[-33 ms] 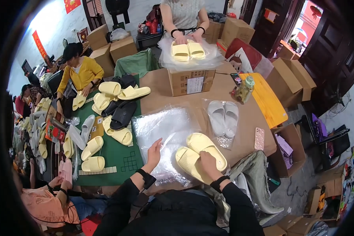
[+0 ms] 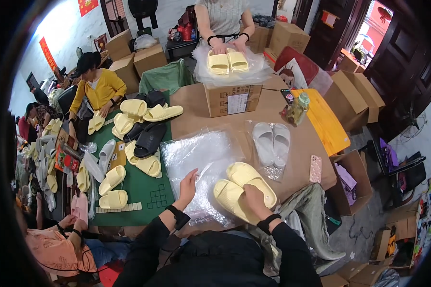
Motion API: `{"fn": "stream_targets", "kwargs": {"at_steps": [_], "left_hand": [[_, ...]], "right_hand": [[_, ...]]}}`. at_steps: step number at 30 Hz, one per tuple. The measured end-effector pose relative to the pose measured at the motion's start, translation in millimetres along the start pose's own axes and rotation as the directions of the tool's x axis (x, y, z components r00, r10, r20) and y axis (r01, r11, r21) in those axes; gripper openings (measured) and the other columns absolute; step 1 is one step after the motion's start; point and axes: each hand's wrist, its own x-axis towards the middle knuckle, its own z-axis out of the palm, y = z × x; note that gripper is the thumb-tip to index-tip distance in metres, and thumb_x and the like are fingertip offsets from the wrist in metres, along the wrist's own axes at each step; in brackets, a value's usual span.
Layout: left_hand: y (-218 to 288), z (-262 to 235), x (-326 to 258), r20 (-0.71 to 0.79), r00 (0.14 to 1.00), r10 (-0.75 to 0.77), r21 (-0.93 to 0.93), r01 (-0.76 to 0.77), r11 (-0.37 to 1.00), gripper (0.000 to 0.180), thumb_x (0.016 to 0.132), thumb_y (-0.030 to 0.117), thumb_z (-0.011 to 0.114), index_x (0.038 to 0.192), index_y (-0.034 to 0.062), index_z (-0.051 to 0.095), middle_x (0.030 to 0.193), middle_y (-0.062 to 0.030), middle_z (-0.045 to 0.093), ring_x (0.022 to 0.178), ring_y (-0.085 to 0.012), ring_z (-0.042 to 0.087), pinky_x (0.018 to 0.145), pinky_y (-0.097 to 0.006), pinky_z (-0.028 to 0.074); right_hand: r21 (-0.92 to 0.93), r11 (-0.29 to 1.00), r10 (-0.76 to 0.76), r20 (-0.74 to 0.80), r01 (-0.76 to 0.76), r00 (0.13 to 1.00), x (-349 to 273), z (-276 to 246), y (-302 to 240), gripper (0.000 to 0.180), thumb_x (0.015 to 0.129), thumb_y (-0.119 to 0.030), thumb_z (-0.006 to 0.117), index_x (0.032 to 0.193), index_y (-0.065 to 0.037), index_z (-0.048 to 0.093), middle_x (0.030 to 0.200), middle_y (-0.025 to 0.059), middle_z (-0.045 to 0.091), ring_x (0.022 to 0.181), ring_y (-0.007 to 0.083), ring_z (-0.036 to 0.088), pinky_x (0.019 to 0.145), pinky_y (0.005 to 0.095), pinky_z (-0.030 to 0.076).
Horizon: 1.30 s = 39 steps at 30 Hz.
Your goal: The recorder is packing finished sandals into plastic bags and placing them into a large bag/box in a manufacturing environment.
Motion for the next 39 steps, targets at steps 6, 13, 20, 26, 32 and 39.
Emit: {"fn": "stream_targets", "kwargs": {"at_steps": [6,13,20,26,32,39], "left_hand": [[-23,17,-6,0.043,0.999,0.020,0.024,-0.021,0.999,0.027,0.093,0.012,0.046,0.116,0.0083,0.057,0.098,-0.0190,0.064,0.090,-0.0293,0.063,0.078,-0.032,0.047],[-30,22,-13,0.115,0.993,0.019,-0.105,-0.007,0.994,0.029,0.089,0.005,0.049,0.117,0.0048,0.056,0.096,-0.0162,0.065,0.090,-0.0193,0.062,0.079,-0.029,0.047],[-4,28,-20,0.051,0.997,-0.054,-0.093,0.058,0.994,0.028,0.090,0.007,0.046,0.115,0.0038,0.058,0.111,-0.0176,0.061,0.104,-0.0235,0.060,0.086,-0.035,0.045],[30,35,-42,0.350,0.870,0.348,0.344,-0.465,0.816,0.039,0.084,0.004,0.046,0.120,0.0173,0.056,0.131,-0.0142,0.047,0.123,-0.0422,0.037,0.099,-0.058,0.026],[46,25,-55,0.493,0.772,0.401,0.184,-0.543,0.820,0.043,0.082,0.001,0.048,0.121,0.0154,0.055,0.135,-0.0146,0.042,0.125,-0.0452,0.033,0.102,-0.055,0.027],[71,14,-72,0.679,0.645,0.350,-0.235,-0.260,0.936,0.039,0.084,-0.005,0.045,0.118,0.0114,0.057,0.130,-0.0140,0.048,0.116,-0.0272,0.050,0.094,-0.032,0.042]], "right_hand": [[0.252,0.964,-0.115,0.131,0.079,0.985,-9,-39,6,0.015,0.076,-0.011,0.057,0.088,-0.003,0.055,0.080,0.0159,0.058,0.077,0.0345,0.057,0.066,0.0397,0.044],[0.617,0.769,-0.319,0.142,0.168,0.937,-4,-70,-30,0.024,0.078,-0.017,0.061,0.097,-0.003,0.058,0.089,0.0170,0.060,0.085,0.0327,0.057,0.073,0.0361,0.045],[0.141,0.982,-0.146,0.146,0.126,0.978,10,-32,-37,0.016,0.076,-0.008,0.051,0.091,-0.003,0.052,0.084,0.0161,0.058,0.084,0.0328,0.057,0.072,0.0432,0.045],[0.018,0.997,-0.071,-0.053,0.072,0.996,25,11,-41,0.020,0.073,-0.011,0.059,0.090,-0.004,0.052,0.080,0.0150,0.056,0.076,0.0334,0.057,0.066,0.0416,0.047],[0.531,0.844,0.236,-0.243,-0.075,0.941,33,56,-32,0.032,0.086,-0.018,0.054,0.112,0.002,0.051,0.099,0.0188,0.059,0.088,0.0312,0.058,0.073,0.0354,0.048],[0.396,0.912,0.109,0.017,-0.107,0.994,69,107,-17,0.038,0.077,-0.016,0.059,0.109,0.003,0.052,0.088,0.0188,0.059,0.082,0.0295,0.057,0.072,0.0383,0.046]]}}
